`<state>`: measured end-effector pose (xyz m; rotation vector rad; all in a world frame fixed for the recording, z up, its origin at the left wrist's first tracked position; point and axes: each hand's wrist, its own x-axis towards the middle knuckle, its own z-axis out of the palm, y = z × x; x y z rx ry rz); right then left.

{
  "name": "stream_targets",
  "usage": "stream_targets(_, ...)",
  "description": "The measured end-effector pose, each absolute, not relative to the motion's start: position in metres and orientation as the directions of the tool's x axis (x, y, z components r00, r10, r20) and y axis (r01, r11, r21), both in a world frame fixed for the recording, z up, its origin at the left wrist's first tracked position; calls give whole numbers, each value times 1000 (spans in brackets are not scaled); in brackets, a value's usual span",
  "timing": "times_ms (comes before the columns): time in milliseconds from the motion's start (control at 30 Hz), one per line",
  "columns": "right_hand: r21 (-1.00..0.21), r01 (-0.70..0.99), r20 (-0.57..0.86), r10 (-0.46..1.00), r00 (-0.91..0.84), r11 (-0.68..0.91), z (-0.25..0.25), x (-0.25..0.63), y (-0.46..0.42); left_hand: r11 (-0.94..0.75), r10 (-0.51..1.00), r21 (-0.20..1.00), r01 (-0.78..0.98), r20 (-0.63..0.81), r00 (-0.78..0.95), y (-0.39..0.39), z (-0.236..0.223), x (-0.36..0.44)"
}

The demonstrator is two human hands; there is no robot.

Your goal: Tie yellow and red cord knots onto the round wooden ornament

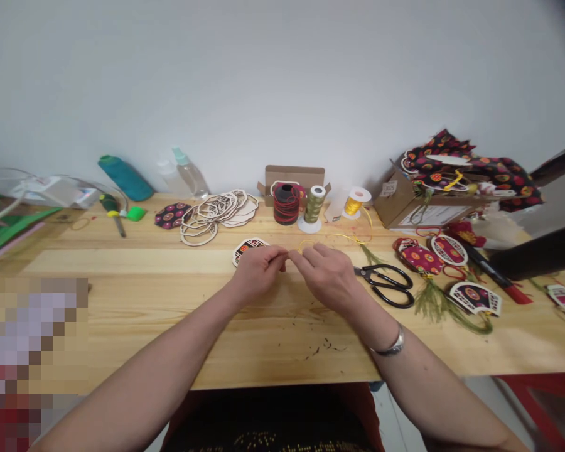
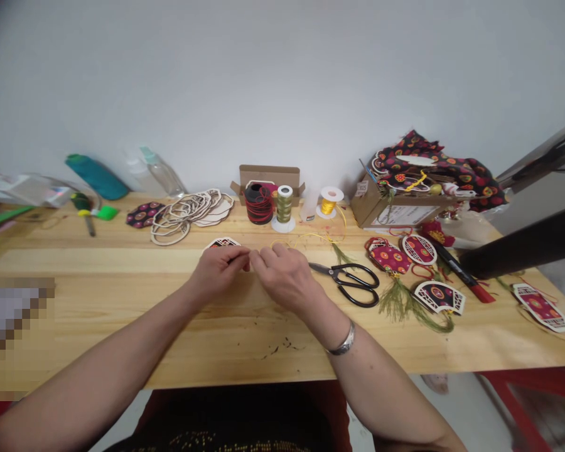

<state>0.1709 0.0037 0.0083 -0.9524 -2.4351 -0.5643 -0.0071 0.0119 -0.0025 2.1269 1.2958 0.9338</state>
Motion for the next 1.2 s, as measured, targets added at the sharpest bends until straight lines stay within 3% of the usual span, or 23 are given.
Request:
stream_targets(133,105,675,622,481,-618,731,7,178,12,-469,871,737,488,295,393,12,-3,-5)
stream_targets(200,-48,665,652,528,-545,746,4,180,16,-453,870,779,434,278,407,12,-3,-5)
stream_targets(267,-285,607,654,613,-442,742,2,180,19,-426,874,820,382,263,409,12,-4,-4)
stream_targets(333,-526,493,600,713,-362,693,2,180,23,-401,880,853,335,256,400,12,-3,-4)
stream_targets(400,-693,385,517,792,-325,610,1,179,26,-377,892,876,301,256,371,12,-2,-4)
stream_targets(567,-869,296,312,903,-296,397,-1,177,33,-327,931,894,308,249,267,12,1,-5)
stream_targets(733,-928,291,138,942,-306,231,-2,173,31,-261,965,882,393,234,115,11,4,-6)
stream_targets(867,-902,334,142,919,-368,273,0,169,23,-240,969,881,407,239,53,11,5,-6)
stream_targets(1033,-718,522,273,875,-399,462,5,167,10,-239,967,867,438,251,31,11,4,-5)
stream_targets(1200,-489,710,267,862,-430,506,9,163,2,-251,965,856,451,259,46,11,4,-4)
